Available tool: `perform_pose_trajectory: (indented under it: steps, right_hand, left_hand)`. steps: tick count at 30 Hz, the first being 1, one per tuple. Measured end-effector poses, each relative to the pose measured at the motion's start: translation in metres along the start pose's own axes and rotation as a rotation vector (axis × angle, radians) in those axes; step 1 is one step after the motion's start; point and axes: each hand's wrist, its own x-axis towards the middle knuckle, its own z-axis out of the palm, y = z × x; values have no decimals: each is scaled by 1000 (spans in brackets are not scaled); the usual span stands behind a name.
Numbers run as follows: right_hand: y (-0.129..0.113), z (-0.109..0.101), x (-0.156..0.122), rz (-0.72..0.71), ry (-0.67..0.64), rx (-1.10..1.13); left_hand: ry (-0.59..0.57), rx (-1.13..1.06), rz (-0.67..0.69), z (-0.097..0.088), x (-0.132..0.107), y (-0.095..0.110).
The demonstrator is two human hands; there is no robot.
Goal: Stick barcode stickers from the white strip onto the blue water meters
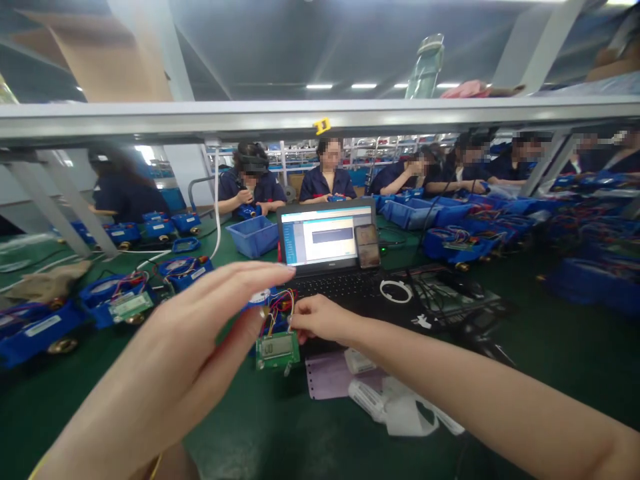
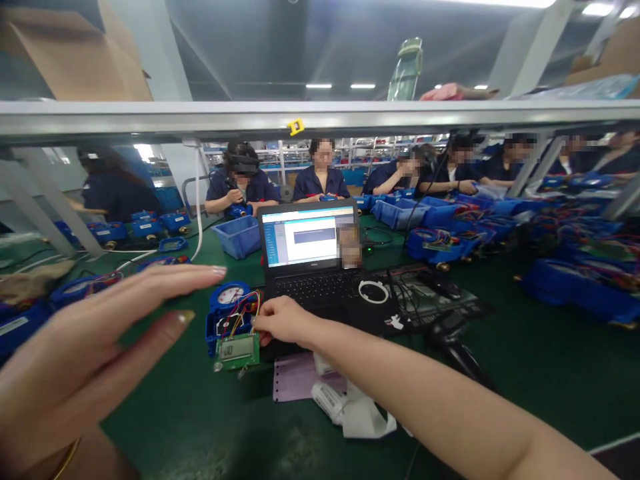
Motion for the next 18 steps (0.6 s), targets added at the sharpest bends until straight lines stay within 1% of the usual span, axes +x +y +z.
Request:
perform_pose_trajectory:
  steps: [1, 2, 3, 4, 8, 11, 15, 18]
  right_hand:
    - [-3, -1, 1, 29, -16, 44]
    - [-6, -3, 3, 59, -30, 84]
    - [-9, -5, 4, 90, -43, 121]
    - [-11, -7, 6, 120, -55, 156]
    - [-15, -14, 14, 218, -101, 286]
    - [-13, -17, 20, 266, -149, 361]
    - [-9, -20, 27, 293, -205, 425]
    - [-9, -22, 34, 316, -238, 436]
  left_hand:
    - [-99, 26, 48, 4, 2, -2]
    - [-209, 47, 69, 7, 2, -5]
    - [-293, 58, 59, 10, 3, -9]
    - [-339, 55, 35, 12, 2, -14]
    - [-435, 25, -103, 14, 2, -28]
    - [-455, 10, -178, 15, 7, -31]
    - [-486, -73, -229, 24, 19, -42]
    - [-577, -228, -220, 37, 30, -60]
